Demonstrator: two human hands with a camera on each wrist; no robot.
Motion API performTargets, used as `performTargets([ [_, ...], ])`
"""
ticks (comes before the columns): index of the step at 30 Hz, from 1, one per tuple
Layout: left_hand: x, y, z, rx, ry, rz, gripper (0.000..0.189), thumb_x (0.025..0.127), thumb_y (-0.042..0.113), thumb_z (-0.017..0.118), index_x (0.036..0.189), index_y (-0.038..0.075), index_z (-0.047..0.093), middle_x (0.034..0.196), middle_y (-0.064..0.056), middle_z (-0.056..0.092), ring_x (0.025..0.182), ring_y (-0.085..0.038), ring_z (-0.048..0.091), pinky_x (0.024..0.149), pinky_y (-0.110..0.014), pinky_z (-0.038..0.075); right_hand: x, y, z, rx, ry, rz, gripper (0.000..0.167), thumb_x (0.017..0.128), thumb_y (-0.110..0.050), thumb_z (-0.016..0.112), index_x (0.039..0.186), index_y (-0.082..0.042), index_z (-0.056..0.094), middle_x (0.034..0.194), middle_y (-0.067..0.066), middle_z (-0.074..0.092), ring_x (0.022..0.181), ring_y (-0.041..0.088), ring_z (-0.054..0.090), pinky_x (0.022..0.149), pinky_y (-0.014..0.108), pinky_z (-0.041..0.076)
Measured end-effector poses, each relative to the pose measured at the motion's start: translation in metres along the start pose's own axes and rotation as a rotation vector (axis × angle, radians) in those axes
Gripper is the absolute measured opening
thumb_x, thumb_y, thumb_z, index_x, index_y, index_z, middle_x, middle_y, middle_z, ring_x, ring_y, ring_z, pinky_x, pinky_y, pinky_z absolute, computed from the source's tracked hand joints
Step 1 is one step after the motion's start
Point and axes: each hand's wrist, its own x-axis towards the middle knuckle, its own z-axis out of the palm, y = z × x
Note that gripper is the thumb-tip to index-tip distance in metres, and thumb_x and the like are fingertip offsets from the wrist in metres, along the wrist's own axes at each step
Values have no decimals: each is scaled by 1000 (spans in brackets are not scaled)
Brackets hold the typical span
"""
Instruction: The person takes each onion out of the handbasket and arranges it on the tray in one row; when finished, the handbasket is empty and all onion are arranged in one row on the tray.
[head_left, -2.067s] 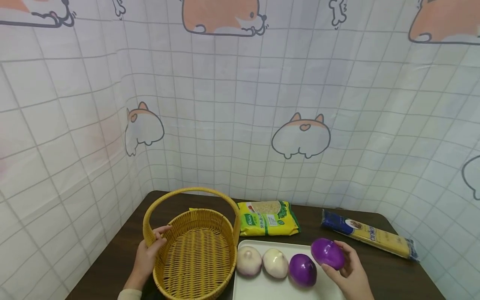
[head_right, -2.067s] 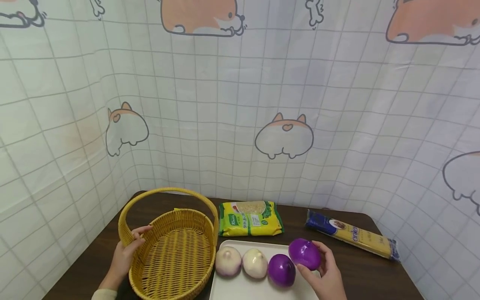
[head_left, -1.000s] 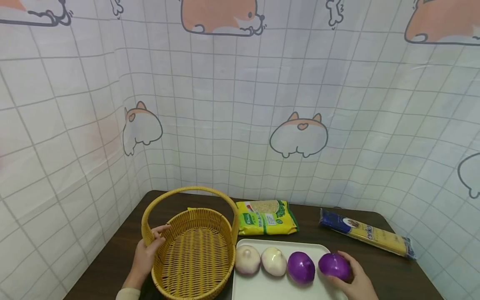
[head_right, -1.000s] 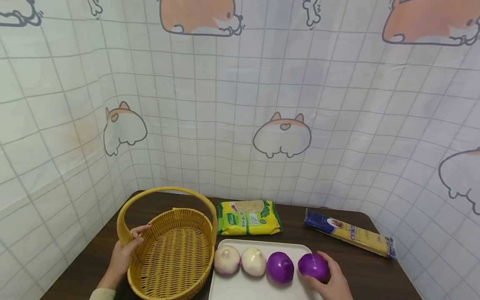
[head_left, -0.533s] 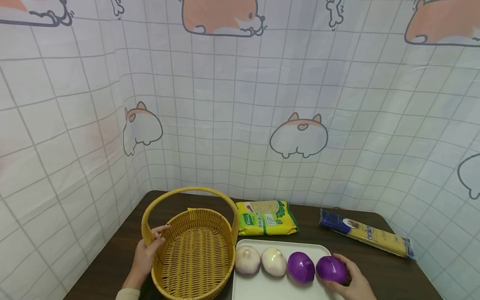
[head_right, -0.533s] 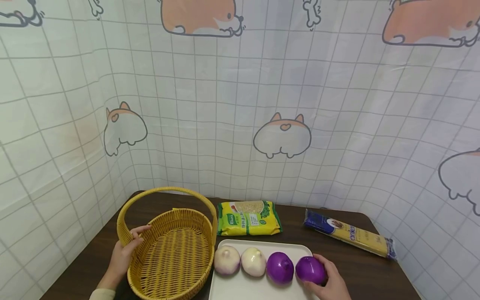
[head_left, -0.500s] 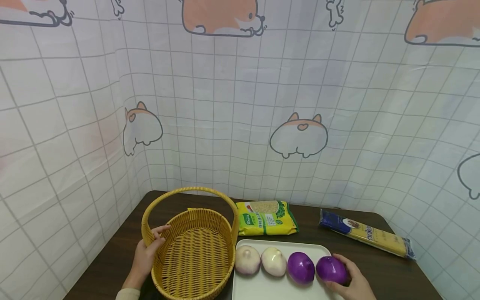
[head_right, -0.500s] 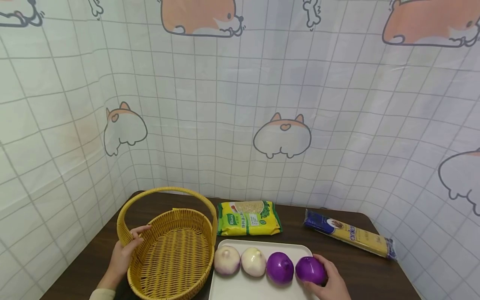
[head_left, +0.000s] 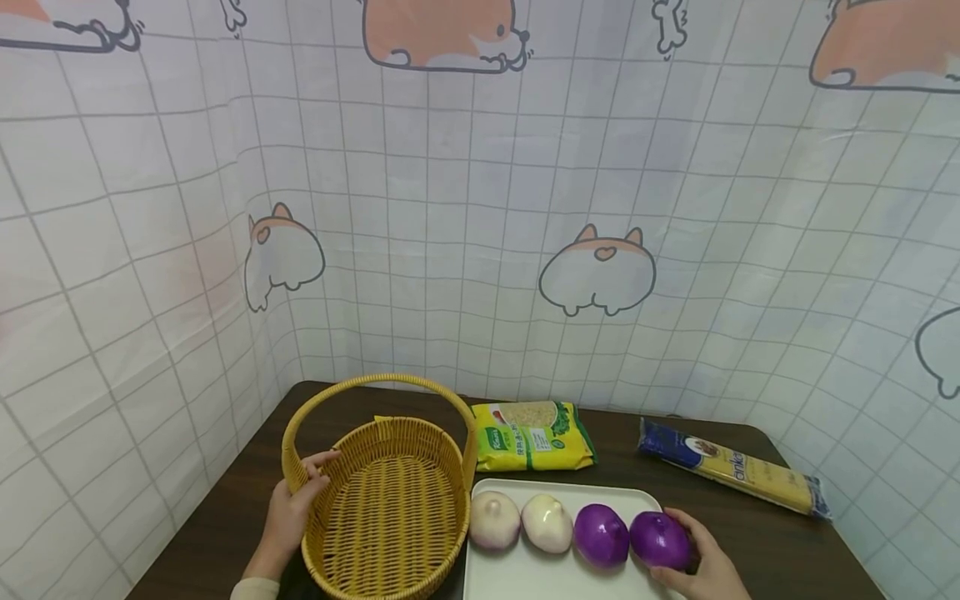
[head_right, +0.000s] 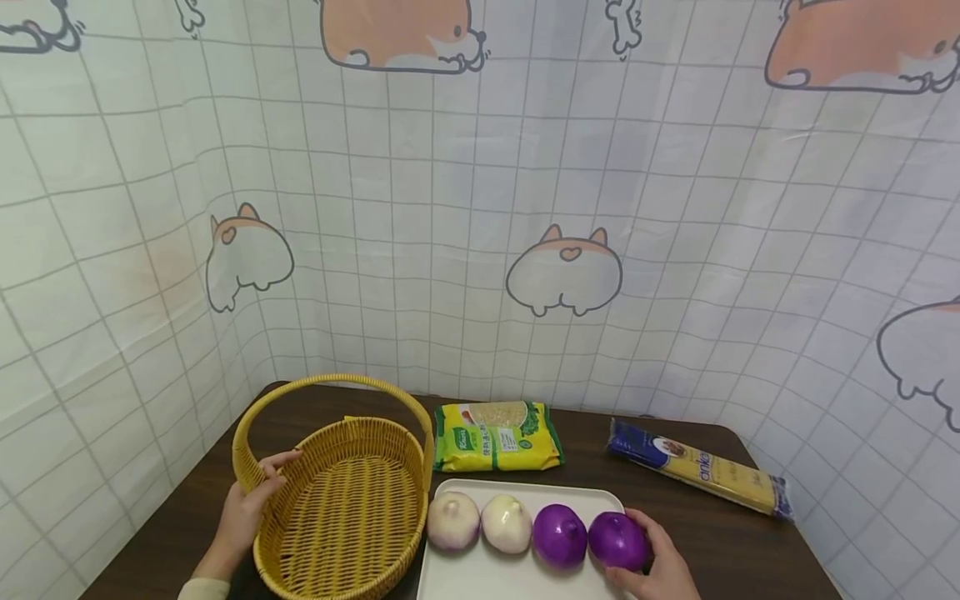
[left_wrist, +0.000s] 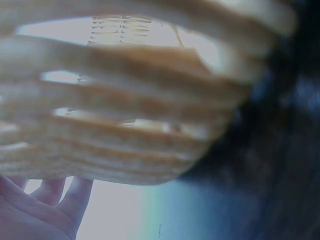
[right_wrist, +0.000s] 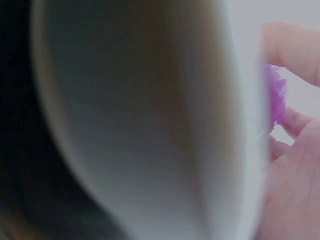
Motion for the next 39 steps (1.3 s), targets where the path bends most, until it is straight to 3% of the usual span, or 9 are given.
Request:
performTargets([
  [6,-1,0,0,-3,-5,-1,17,100,3,48,87,-7,42,131,-25,56,119,-7,50,93,-11,37,1,1,0,17,-30,38,98,70,-24,88,146,-3,31,131,28,51,115,45,55,89,53,51],
  [12,0,3,0,2,-2,7,19,100,4,48,89,-9,41,131,-23,57,119,-7,50,93,-11,37,3,0,-2,36,-44,6,102,69,-18,88,149,-2,26,140,30,42,121,46,50,94,52,49],
  [19,-1,4,-1,15,-9,-7,20,101,6,48,89,-7,40,131,-22,57,120,-8,49,92,-11,37,2,-2,-2,28,-55,25,99,76,-26,84,150,-4,22,144,31,38,122,46,49,93,52,50],
  [26,0,3,-1,6,-18,-24,21,102,9,48,90,-7,40,133,-19,57,123,-12,48,93,-11,36,1,-3,0,15,6,30,86,87,-38,71,149,-1,25,144,32,37,126,51,43,95,54,48],
  [39,-1,3,-2,19,-18,-37,23,102,11,48,91,-7,41,133,-18,57,122,-9,47,93,-10,36,-1,-6,-1,-22,51,32,86,89,-42,68,150,-1,23,145,33,35,128,53,40,93,55,49],
])
